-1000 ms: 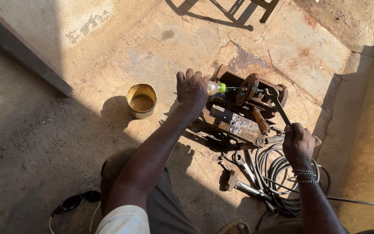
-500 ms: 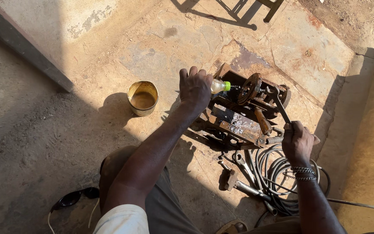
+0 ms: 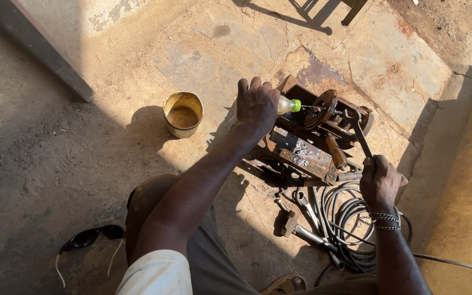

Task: The person sits on the ground working on a rusty metal mechanism. They use wrenches to loosen and tighten bolts on the device, pour liquid from a plastic bottle onto its parts, and turn its handle to work the mechanism.

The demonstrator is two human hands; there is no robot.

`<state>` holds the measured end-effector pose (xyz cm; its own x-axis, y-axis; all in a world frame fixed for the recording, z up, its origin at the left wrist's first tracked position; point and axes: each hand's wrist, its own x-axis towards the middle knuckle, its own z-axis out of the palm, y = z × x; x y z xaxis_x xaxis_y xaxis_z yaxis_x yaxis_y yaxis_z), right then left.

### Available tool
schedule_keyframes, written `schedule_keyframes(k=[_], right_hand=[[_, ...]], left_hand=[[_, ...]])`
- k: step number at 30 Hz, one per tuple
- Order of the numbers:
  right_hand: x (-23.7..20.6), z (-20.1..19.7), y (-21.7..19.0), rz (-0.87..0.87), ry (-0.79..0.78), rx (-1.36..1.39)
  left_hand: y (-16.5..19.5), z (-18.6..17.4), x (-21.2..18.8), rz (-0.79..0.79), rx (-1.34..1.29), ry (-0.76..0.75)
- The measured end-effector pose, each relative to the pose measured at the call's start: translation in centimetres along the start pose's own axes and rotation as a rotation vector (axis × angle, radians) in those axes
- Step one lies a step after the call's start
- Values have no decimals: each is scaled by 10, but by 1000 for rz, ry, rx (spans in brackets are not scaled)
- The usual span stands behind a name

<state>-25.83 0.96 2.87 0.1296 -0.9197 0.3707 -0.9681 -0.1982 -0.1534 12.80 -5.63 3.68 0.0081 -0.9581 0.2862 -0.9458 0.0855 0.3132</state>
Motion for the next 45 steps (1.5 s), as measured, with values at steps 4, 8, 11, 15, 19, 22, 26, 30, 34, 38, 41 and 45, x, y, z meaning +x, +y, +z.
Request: schedule_keyframes(k=[4, 8, 11, 15, 19, 22, 26, 30, 34, 38, 41, 45], right_hand=[[0, 1, 2, 25, -16, -22], [2, 4, -4, 65, -72, -25], [13, -10, -12, 24, -90, 36], [41, -59, -26, -107, 145, 13], [57, -70, -56, -30, 473, 732], [60, -50, -68, -84, 212, 356], [63, -55, -51, 25, -57, -155], [65, -69, -46, -55, 457, 550], [60, -45, -54, -13, -57, -244], [57, -48, -28, -54, 132, -22], [56, -45, -25, -59, 453, 520], [53, -34, -34, -149, 157, -150]], left_hand=[[-2, 4, 0, 8, 6, 6], [-5, 12, 1, 15, -20, -30], [-8, 17, 2, 15, 17, -35], [-14, 15, -3, 69, 74, 54], [-16, 4, -11, 74, -11, 86], [-12, -7, -14, 59, 18, -8], [-8, -20, -13, 46, -69, -7], [0, -26, -13, 68, -74, 54], [9, -25, -16, 105, -99, 73], [13, -27, -14, 73, -58, -5], [16, -31, -13, 62, -64, -11], [23, -34, -15, 51, -60, -61]])
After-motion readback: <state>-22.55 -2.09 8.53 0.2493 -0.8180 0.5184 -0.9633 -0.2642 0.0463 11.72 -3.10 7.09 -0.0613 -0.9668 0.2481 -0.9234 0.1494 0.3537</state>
